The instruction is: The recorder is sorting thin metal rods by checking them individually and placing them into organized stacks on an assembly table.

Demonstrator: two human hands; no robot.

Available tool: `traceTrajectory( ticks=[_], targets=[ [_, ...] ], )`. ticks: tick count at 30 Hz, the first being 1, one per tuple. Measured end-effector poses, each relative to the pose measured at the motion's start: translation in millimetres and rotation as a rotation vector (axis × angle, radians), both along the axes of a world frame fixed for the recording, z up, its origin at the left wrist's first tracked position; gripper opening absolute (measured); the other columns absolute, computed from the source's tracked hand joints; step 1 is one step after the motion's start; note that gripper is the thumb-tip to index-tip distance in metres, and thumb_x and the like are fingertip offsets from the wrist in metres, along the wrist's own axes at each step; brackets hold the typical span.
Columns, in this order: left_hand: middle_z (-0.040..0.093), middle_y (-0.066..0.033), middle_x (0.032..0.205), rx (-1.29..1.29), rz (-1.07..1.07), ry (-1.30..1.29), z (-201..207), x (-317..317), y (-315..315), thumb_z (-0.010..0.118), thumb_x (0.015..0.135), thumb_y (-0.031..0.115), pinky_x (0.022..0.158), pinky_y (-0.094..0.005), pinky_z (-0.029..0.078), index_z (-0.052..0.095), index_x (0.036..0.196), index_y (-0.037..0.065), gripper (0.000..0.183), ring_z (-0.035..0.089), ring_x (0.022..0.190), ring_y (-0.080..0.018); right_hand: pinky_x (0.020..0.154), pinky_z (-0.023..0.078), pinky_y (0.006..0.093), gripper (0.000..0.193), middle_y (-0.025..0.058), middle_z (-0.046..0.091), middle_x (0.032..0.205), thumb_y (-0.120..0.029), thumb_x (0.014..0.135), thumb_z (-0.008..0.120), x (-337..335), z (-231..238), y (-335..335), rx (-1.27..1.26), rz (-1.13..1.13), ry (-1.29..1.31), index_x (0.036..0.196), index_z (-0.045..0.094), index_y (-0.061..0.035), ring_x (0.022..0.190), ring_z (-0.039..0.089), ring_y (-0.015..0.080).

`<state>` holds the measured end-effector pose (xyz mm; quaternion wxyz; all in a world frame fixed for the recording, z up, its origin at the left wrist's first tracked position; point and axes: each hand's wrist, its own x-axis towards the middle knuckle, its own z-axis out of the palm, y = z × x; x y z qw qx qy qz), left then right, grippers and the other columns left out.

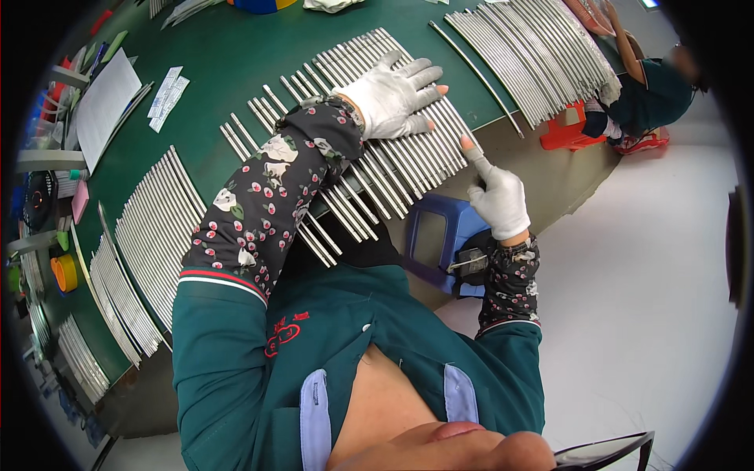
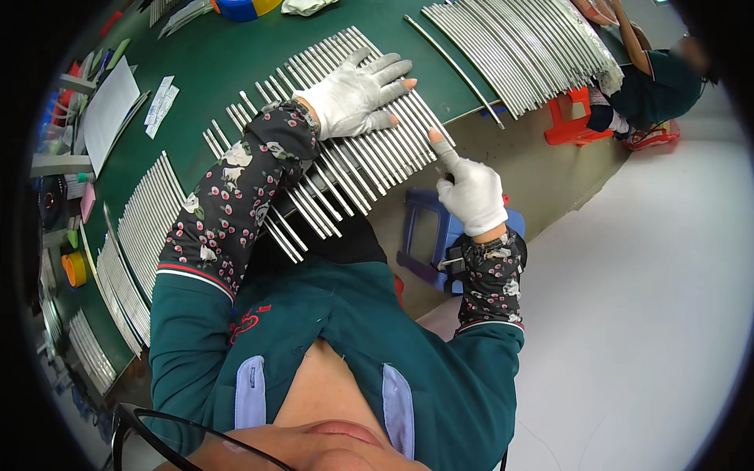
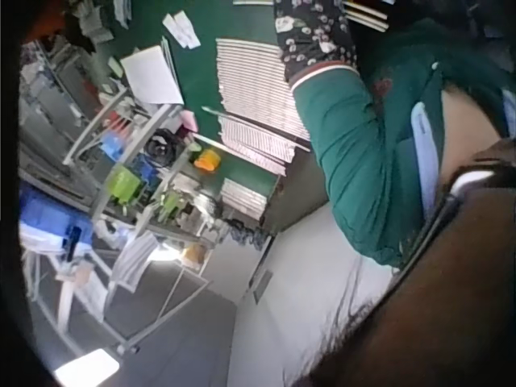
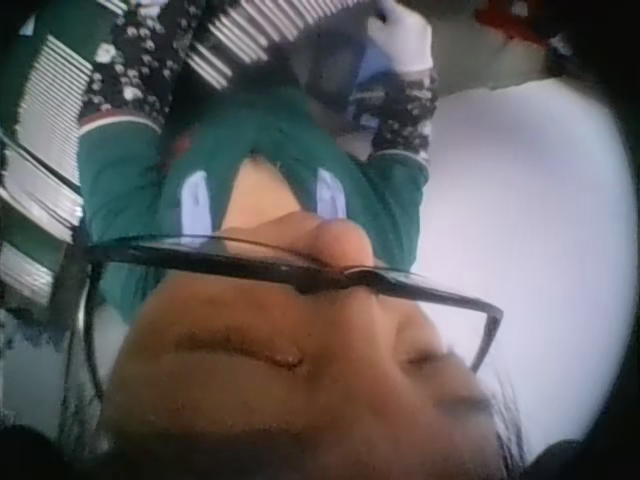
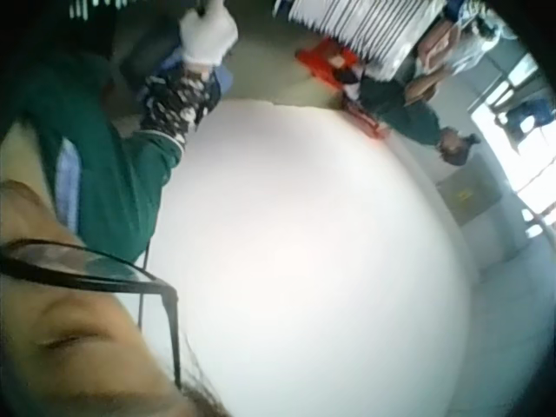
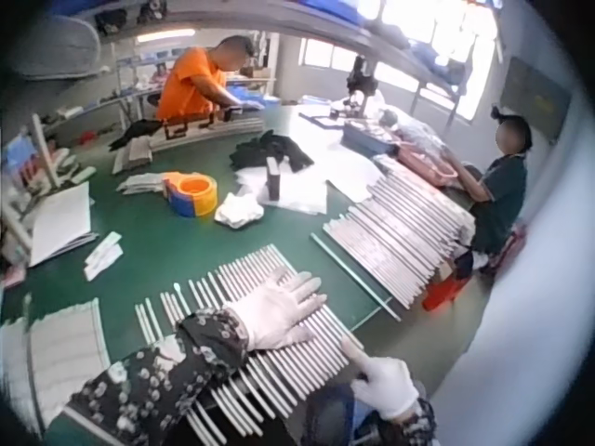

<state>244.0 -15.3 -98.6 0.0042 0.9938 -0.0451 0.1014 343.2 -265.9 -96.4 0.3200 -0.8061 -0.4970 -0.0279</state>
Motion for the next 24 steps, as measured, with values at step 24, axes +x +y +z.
traceTrajectory(
  ticks=[24],
  targets=[
    [0.035, -0.0156, 0.151, 0.069, 0.0, -0.147, 7, -36, 9, 0.054, 0.091, 0.041, 0.116, -0.0538, 0.02, 0.043, 0.142, 0.012, 0.06, 0.031, 0.142, -0.0301, 0.067, 0.054, 0.0335, 0.019, 0.0142, 0.068, 0.077, 0.007, 0.072, 0.056, -63, -11, 13, -0.108, 0.591, 0.546, 0.085, 0.068, 0.0001, 0.07, 0.067, 0.0288]
  ],
)
